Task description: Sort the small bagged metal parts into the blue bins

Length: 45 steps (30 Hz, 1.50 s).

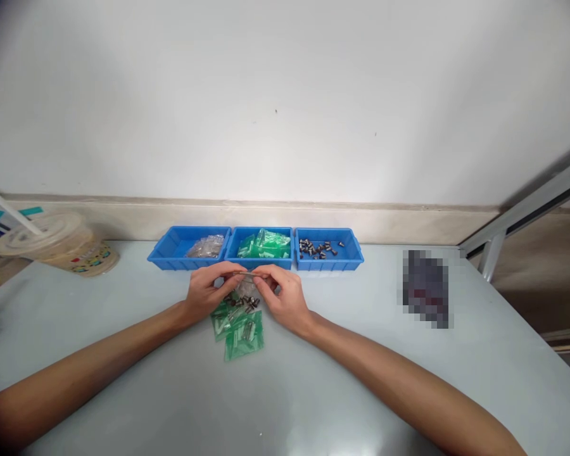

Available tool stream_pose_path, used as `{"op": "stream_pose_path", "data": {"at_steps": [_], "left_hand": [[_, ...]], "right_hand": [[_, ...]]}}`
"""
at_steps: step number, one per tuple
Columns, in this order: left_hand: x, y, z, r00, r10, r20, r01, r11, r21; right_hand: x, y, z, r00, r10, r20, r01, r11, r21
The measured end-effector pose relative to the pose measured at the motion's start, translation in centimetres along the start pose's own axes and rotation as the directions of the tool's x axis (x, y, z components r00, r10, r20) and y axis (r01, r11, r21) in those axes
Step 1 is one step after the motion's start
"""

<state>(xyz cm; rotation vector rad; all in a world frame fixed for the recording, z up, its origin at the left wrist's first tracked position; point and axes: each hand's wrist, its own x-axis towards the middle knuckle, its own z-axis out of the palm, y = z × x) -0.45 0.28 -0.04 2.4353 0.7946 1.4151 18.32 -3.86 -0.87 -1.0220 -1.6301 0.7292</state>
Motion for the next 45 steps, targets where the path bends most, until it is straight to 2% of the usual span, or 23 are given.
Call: {"op": "stream_pose_path", "data": {"at_steps": [7,15,20,26,37,45], "left_hand": [[-0.2,0.0,-0.1,0.999,0.007,0.034,-0.005,0.999,-0.051],[0.0,-0.5,0.1,0.986,0.164,-0.002,-0.162,0.968,-0.19],[-0.1,-0.3,-0.1,0.994,0.104,0.027,-0.099,0.982,-0.16],[-0.2,0.0,-0.2,1.0,0.019,0.003,-0.019,0.996,-0.082],[0.2,0.4,-0.2,0.993,0.041,0.112,-0.033,0.997,-0.074],[-0.1,0.2,-0.1,0.99,0.05,0.128,-0.047,0.999,-0.025]], "right_hand": [[-0.1,-0.1,0.1,1.0,-0.005,0.017,0.004,0.999,0.045],[-0.1,0.2,0.0,0.999,-0.038,0.029,0.036,0.997,0.069],[-0.1,0.2,0.0,0.999,-0.037,0.018,0.036,0.997,0.069],[-0.1,0.0,0.0,1.0,-0.004,-0.007,0.004,0.998,0.058],[0.1,-0.4,-0.2,0.997,-0.081,0.018,0.081,0.996,-0.029],[0.2,-1.0,-0.1,0.991,-0.126,0.043,0.129,0.989,-0.077]]}}
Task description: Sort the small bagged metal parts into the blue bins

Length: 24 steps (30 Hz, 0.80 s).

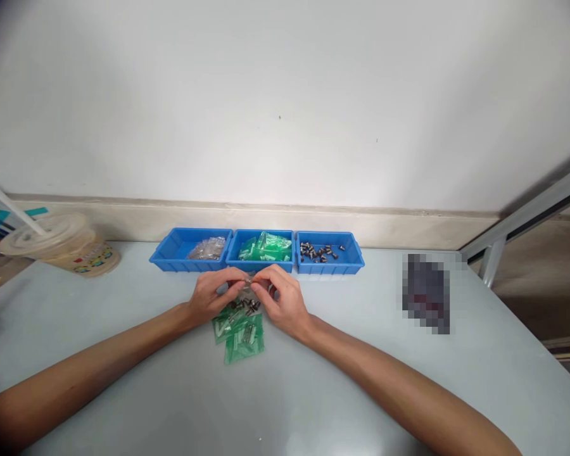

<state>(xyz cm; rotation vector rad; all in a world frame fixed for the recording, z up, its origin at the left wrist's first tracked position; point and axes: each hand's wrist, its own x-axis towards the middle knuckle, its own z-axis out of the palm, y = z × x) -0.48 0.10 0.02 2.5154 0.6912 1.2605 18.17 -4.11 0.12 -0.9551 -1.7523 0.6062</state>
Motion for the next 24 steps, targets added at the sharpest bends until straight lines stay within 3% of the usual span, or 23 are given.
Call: {"op": "stream_pose_path", "data": {"at_steps": [4,8,11,13,15,17,20,24], "left_hand": [[-0.2,-0.1,0.1,0.998,0.018,-0.053,-0.018,1.0,0.001],[0.4,0.3,0.0,0.997,-0.077,-0.031,0.075,0.996,-0.054],[1.8,0.9,-0.9,0.995,-0.099,0.019,0.1,0.993,-0.067],[2.9,1.1,-2.1,0.986,-0.16,-0.051,0.158,0.986,-0.046],[4.0,0.7,-3.8,0.954,-0.275,-0.12,0.277,0.961,-0.004],[4.9,-0.4,-5.6,0.891,-0.41,-0.197,0.426,0.903,0.049],[5.4,-2.9,-7.9,0.838,-0.533,-0.117,0.546,0.82,0.171],[4.6,-5.3,-8.6,0.858,-0.509,0.065,0.399,0.741,0.541]], "right_hand": [[0.0,0.0,0.1,1.0,-0.009,0.003,0.009,1.0,-0.011],[0.0,0.1,0.0,0.999,0.033,-0.023,-0.033,0.999,0.005],[0.0,0.3,0.0,0.996,0.077,-0.053,-0.075,0.997,0.031],[-0.1,0.3,0.0,0.993,0.105,-0.053,-0.102,0.993,0.05],[-0.1,0.4,0.0,0.992,0.119,-0.046,-0.117,0.992,0.048],[0.0,0.4,0.0,0.993,0.11,-0.05,-0.109,0.994,0.016],[0.1,0.4,0.0,0.997,0.076,-0.035,-0.078,0.995,-0.061],[0.1,0.3,0.2,0.995,0.079,0.062,-0.068,0.983,-0.171]]}}
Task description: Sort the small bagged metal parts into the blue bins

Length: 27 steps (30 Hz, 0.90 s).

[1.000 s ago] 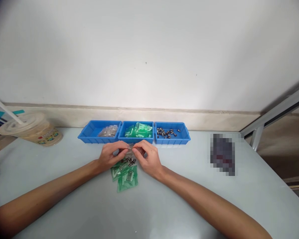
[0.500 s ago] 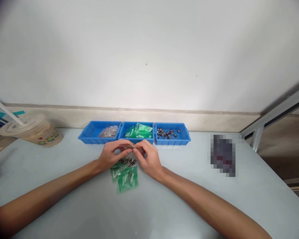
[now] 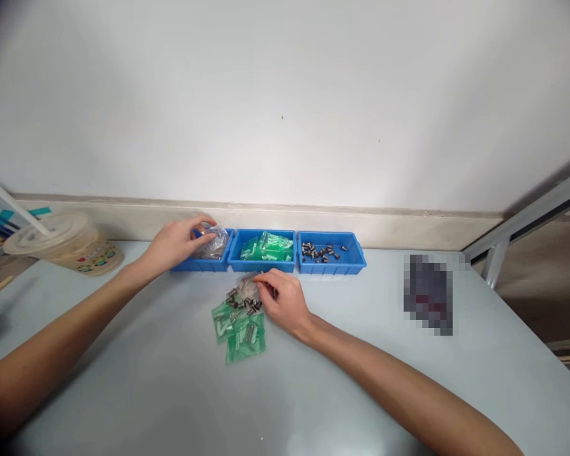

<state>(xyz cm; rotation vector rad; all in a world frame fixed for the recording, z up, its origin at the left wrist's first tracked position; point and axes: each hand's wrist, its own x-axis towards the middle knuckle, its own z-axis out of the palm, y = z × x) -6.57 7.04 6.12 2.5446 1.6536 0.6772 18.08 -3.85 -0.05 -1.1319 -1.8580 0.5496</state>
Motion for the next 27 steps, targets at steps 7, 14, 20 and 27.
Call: {"op": "stream_pose_path", "data": {"at_steps": [7,14,20,27], "left_hand": [[-0.5,1.1,1.1,0.994,0.025,0.103,-0.042,0.985,0.166],[0.3,-0.6,1.3,0.936,0.064,0.347,-0.098,0.992,0.079],[-0.3,0.3,0.6,0.982,0.071,0.172,-0.077,0.997,0.031],[-4.3,7.1,2.5,0.877,0.18,-0.445,-0.359,0.862,-0.359]], "right_hand": [[-0.2,-0.2,0.2,0.996,0.032,0.081,-0.021,0.991,-0.13],[1.2,-1.8,-1.4,0.94,0.161,0.301,-0.008,0.892,-0.453],[1.3,-2.3,-1.8,0.861,0.245,0.446,0.07,0.811,-0.58],[1.2,-2.5,-1.9,0.839,0.19,0.509,0.144,0.826,-0.546]]}}
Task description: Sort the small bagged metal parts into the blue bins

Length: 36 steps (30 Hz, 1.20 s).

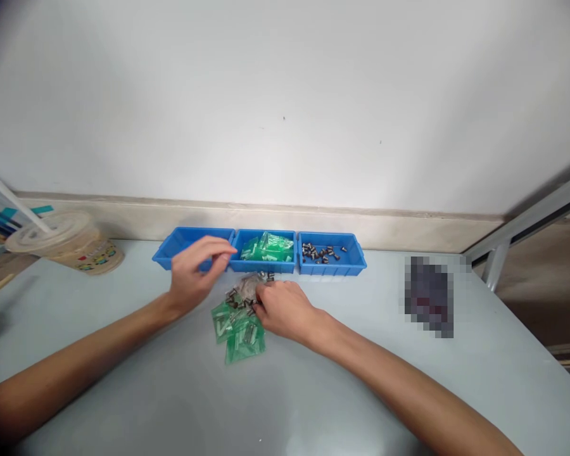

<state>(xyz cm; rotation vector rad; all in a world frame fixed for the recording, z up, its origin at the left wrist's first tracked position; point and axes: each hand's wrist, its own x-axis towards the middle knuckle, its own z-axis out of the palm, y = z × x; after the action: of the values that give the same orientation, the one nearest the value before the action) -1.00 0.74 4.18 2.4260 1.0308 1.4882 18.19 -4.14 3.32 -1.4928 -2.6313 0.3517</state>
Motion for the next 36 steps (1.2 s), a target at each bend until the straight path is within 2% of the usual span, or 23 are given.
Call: {"op": "stream_pose_path", "data": {"at_steps": [3,7,16,26,36], "left_hand": [[-2.1,0.3,1.6,0.997,0.079,0.001,-0.079,0.991,-0.111],[-3.3,-0.6,2.5,0.997,0.079,0.008,-0.078,0.987,-0.138],[-3.2,-0.8,2.4,0.999,0.038,0.03,-0.033,0.987,-0.158],[-3.4,-1.0,2.5,0.998,0.052,0.033,-0.046,0.983,-0.179],[-3.1,-0.9,2.5,0.997,0.063,0.039,-0.055,0.981,-0.187]], "right_hand": [[0.0,-0.1,-0.2,1.0,-0.021,0.011,0.022,1.0,-0.005],[0.1,0.2,-0.4,0.999,-0.011,0.032,0.01,1.0,0.007],[0.4,1.1,-0.9,0.999,0.018,0.03,-0.018,1.0,-0.018],[0.3,1.6,-0.2,0.998,-0.05,-0.025,0.054,0.988,0.143],[0.1,1.5,-1.0,0.997,-0.076,-0.018,0.078,0.99,0.116]]}}
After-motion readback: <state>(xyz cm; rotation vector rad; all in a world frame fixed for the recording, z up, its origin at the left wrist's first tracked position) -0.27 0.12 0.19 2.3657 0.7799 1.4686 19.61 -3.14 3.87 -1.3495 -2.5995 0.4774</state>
